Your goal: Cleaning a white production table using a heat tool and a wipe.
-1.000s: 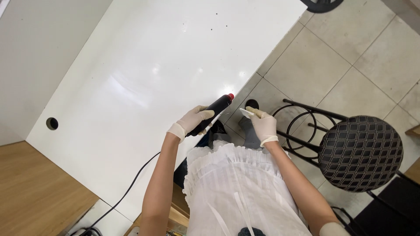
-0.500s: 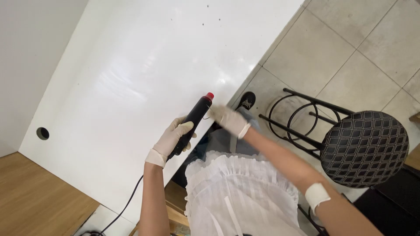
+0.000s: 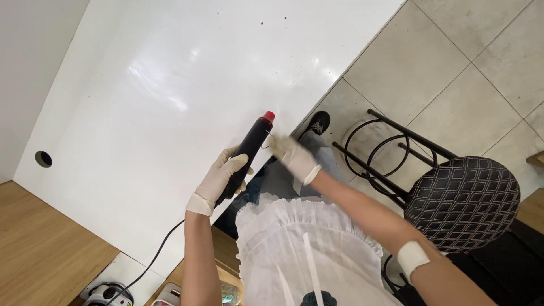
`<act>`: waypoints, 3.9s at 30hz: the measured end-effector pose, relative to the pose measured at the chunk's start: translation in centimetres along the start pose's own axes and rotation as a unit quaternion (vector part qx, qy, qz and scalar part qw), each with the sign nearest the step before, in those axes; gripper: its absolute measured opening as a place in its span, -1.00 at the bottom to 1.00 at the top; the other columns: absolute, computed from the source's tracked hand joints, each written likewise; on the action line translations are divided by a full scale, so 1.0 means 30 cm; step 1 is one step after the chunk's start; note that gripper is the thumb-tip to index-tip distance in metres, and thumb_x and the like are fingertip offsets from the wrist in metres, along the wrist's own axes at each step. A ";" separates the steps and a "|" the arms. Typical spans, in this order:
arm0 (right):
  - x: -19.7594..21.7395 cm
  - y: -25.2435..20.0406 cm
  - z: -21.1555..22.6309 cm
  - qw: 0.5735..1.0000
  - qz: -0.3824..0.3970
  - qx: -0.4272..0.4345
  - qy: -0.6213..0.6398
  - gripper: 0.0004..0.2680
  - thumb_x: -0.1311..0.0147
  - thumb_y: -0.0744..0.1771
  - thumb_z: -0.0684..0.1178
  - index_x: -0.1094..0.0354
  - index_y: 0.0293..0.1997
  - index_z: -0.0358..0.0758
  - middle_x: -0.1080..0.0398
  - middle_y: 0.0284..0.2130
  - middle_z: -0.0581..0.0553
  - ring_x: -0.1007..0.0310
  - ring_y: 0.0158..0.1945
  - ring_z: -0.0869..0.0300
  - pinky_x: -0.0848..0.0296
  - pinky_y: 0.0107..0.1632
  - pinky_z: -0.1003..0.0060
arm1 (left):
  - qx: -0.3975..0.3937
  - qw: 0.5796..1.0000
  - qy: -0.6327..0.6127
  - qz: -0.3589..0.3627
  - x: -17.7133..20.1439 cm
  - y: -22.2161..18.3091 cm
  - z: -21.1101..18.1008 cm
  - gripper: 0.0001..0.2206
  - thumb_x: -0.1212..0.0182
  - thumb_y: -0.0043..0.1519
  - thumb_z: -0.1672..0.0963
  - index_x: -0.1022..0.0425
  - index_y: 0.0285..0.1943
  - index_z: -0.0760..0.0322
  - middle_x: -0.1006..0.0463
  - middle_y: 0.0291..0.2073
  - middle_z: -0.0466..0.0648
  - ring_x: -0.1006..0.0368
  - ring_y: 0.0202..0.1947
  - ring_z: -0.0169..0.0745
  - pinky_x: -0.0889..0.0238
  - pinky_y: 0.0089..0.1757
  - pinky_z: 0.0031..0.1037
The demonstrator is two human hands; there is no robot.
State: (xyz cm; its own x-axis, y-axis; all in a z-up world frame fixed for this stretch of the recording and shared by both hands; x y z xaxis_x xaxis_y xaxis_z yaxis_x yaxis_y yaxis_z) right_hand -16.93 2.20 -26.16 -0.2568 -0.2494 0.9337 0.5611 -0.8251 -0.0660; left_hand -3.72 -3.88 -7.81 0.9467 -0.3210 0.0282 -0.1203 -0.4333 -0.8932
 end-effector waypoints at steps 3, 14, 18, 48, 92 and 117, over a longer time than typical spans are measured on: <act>0.038 -0.004 0.060 0.981 -0.123 0.064 0.135 -0.60 0.01 0.30 -0.23 -0.19 0.32 -0.30 -0.26 0.31 -0.23 -0.25 0.37 0.05 -0.16 0.45 0.11 | 0.001 1.000 0.004 -0.005 0.002 0.012 -0.025 -0.49 -0.17 0.19 0.02 -0.32 0.32 0.27 -0.58 -0.38 0.04 -0.39 -0.66 -0.34 -0.25 -0.57 -0.50; 0.324 -0.003 -0.548 0.978 -0.159 -0.125 0.052 -0.57 0.09 0.29 -0.39 -0.31 0.32 -0.24 -0.30 0.32 -0.23 -0.23 0.42 -0.02 -0.20 0.45 0.03 | 0.000 0.999 0.038 -0.016 -0.028 0.061 -0.138 -0.47 -0.14 0.20 -0.02 -0.35 0.32 0.27 -0.62 -0.36 0.04 -0.43 -0.63 -0.36 -0.30 -0.54 -0.54; 0.309 0.001 -0.546 0.965 -0.185 -0.172 0.070 -0.58 0.12 0.28 -0.40 -0.35 0.29 -0.25 -0.33 0.30 -0.23 -0.24 0.42 -0.02 -0.18 0.45 0.03 | -0.004 0.999 0.032 -0.010 -0.032 0.109 -0.173 -0.47 -0.13 0.19 -0.03 -0.34 0.30 0.28 -0.63 -0.38 0.04 -0.42 -0.64 -0.35 -0.26 -0.57 -0.53; 0.229 0.003 -0.583 0.973 -0.138 -0.160 0.094 -0.61 0.18 0.34 -0.28 -0.24 0.37 -0.26 -0.21 0.37 -0.22 -0.10 0.47 0.02 -0.04 0.47 0.11 | 0.011 0.994 0.100 -0.030 -0.089 0.145 -0.253 -0.47 -0.12 0.16 -0.09 -0.40 0.21 0.25 -0.64 -0.33 0.03 -0.40 -0.61 -0.35 -0.30 -0.50 -0.52; 0.200 -0.036 -0.457 0.960 -0.104 -0.250 0.073 -0.61 0.22 0.36 -0.19 -0.18 0.40 -0.18 -0.18 0.39 -0.11 -0.07 0.48 0.14 0.02 0.49 0.20 | 0.015 0.984 0.164 0.070 -0.063 0.305 -0.325 -0.53 -0.13 0.23 -0.08 -0.48 0.12 0.33 -0.71 -0.35 0.11 -0.43 -0.66 -0.30 -0.25 -0.55 -0.54; 0.201 -0.034 -0.449 0.957 -0.090 -0.269 0.055 -0.60 0.23 0.36 -0.16 -0.16 0.41 -0.13 -0.16 0.40 -0.09 -0.05 0.48 0.17 0.04 0.49 0.24 | -0.016 0.990 0.143 -0.001 -0.060 0.246 -0.440 -0.54 -0.12 0.20 -0.10 -0.50 0.13 0.24 -0.71 -0.36 0.08 -0.37 -0.68 -0.34 -0.21 -0.54 -0.56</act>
State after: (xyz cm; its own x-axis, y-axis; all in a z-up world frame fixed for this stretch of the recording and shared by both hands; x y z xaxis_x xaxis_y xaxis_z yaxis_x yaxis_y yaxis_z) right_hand -29.66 -5.29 -25.20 -0.4088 -0.1062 0.9064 0.0218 -0.9941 -0.1066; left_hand -10.26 -17.61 -8.54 0.8242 -0.5435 0.1594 -0.1331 -0.4594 -0.8782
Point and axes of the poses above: each hand's wrist, its own y-axis towards the middle knuckle, its own x-axis out of the back of the hand, z = x × y, the point moved 8 cm from there along y, towards the middle knuckle
